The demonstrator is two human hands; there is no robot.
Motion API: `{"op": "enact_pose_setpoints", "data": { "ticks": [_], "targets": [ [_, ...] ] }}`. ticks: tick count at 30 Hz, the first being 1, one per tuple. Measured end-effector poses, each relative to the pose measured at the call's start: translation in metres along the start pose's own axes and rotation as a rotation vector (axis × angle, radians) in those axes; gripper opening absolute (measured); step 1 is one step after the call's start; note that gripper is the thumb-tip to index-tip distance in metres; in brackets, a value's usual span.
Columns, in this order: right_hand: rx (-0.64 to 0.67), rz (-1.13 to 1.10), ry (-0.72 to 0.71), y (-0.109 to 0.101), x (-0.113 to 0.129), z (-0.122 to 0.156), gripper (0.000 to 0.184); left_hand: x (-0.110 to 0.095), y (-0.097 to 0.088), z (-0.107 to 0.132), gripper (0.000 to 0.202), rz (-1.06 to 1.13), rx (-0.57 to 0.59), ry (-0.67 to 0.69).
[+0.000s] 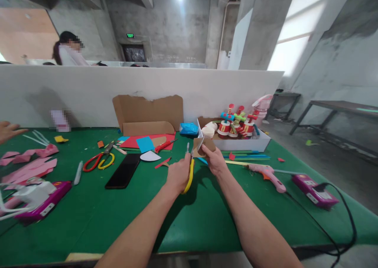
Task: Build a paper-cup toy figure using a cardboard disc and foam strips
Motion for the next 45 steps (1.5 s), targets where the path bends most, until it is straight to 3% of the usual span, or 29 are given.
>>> {"op": "enact_pose_setpoints", "data": {
  "ticks": [11, 45],
  "targets": [
    [0.063, 0.065, -0.002, -0.003, 0.003, -0.001, 0.041, -0.003, -0.007, 0.002, 0.029, -0.048, -0.016, 0.017],
    [0.095, 0.153, 0.006, -0.014, 0.010, -0.004, 0.040, -0.010, -0.006, 0.004, 0.023, -0.038, 0.063, 0.011]
  ]
}}
Point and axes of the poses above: each hand's wrist, its own z-axis away from the middle knuckle, its own y-axis out of the palm, x = y × z, the point moved 4 cm from there along -z, towards the middle knuckle, and after that the axes turned 12 degrees about z, right-handed, at the moved point
